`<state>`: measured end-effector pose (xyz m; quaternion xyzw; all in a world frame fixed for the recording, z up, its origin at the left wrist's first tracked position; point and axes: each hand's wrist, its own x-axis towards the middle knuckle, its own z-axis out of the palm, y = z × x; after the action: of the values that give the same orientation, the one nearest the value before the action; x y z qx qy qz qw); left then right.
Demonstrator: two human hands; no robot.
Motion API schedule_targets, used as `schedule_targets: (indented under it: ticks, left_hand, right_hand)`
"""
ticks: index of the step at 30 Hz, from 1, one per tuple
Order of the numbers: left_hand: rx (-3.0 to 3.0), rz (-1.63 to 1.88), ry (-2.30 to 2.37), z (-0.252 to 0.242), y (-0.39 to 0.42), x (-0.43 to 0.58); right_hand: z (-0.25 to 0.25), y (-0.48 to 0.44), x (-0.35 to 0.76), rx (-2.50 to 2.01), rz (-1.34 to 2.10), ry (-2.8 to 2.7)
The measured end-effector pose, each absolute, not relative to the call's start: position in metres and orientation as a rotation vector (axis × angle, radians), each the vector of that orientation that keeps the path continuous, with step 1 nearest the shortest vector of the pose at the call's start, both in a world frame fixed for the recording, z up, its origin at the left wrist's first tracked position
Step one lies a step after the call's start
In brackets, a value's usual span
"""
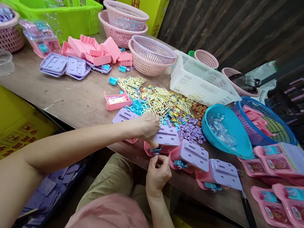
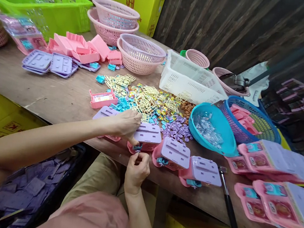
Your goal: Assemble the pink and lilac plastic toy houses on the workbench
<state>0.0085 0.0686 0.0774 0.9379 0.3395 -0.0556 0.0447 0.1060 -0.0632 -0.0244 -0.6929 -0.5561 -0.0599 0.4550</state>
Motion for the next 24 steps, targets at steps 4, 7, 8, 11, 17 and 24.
schedule_targets:
  ticks: [4, 7, 8, 11, 17, 24]
  left_hand:
    - [2.870, -0.060, 1.060, 0.068, 0.060, 0.008]
    - [2.863, 0.012, 1.064, 0.064, 0.058, 0.007]
    - [2.862, 0.021, 1.066, 0.063, 0.057, 0.007]
    - [2.873, 0.051, 1.062, 0.062, 0.056, 0.006]
    - [2.800, 0.089, 1.083, 0.064, 0.054, 0.005]
    - [2.753, 0.109, 1.078, 0.065, 0.059, 0.004]
  right_hand:
    - [-0.033, -0.067, 0.106, -1.686, -0.123, -1.394]
    - [-0.034, -0.067, 0.104, -1.710, -0.040, -1.307]
    - [-0.033, -0.067, 0.103, -1.721, -0.011, -1.276]
    - [-0.029, -0.064, 0.098, -1.700, 0.340, -1.054]
    - [-0.027, -0.061, 0.095, -1.744, 0.297, -1.081]
    - [-0.021, -0.063, 0.108, -1.734, 0.179, -1.326]
